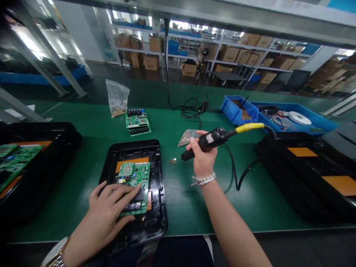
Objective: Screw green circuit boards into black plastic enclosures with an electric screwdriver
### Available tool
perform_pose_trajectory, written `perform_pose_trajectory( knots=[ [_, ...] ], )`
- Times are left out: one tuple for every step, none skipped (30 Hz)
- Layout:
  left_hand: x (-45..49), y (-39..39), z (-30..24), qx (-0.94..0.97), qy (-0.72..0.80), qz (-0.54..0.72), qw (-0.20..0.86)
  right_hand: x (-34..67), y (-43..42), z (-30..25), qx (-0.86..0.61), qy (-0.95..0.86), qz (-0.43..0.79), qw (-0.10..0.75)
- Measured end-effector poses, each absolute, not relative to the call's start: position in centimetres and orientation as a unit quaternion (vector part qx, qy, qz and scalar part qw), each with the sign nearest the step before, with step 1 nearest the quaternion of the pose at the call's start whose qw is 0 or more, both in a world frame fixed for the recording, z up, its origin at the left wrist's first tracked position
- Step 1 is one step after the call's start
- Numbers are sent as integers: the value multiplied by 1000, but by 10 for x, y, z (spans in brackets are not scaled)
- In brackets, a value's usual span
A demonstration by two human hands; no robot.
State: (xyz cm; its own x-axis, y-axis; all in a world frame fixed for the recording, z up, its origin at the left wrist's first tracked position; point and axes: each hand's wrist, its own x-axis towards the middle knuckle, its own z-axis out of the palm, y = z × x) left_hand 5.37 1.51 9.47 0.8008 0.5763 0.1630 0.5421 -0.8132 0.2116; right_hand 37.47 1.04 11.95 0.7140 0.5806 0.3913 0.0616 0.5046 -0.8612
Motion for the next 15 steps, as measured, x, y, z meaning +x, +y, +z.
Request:
perform_pose_trajectory(
  knots=[
    [53, 15, 93, 946, 293, 116, 76, 374, 16, 117, -473, -341, 168, 795],
    [52, 14, 93, 946, 289, 127, 72, 373, 20, 115, -473, -342, 173, 793],
    [51, 14, 92, 946, 285, 140, 67, 372, 22, 113, -471, -344, 179, 792],
    [51, 14, 92, 946, 281, 152, 61, 370, 24, 112, -468, -348, 184, 791],
    [51, 14, 92, 945, 279, 165, 54, 367, 26, 111, -463, -352, 189, 791],
    [52, 13, 93, 944, 277, 173, 50, 364, 28, 110, -458, -357, 194, 791],
    [52, 13, 93, 943, 275, 180, 48, 360, 29, 108, -453, -362, 199, 790],
    [53, 13, 93, 943, 273, 183, 48, 356, 31, 107, -450, -367, 206, 787],
    [53, 12, 94, 943, 272, 186, 49, 351, 33, 105, -449, -371, 214, 784],
    [53, 12, 94, 942, 273, 189, 53, 347, 35, 103, -450, -375, 221, 780],
    [53, 12, 94, 941, 276, 189, 58, 344, 36, 100, -451, -379, 227, 776],
    [52, 11, 94, 940, 278, 189, 64, 341, 38, 98, -453, -381, 230, 772],
    [52, 11, 95, 938, 280, 193, 69, 339, 39, 95, -455, -383, 231, 770],
    [51, 11, 95, 937, 279, 197, 75, 338, 40, 94, -456, -385, 231, 769],
    [51, 11, 96, 935, 278, 205, 82, 337, 41, 92, -457, -386, 229, 768]
  ],
)
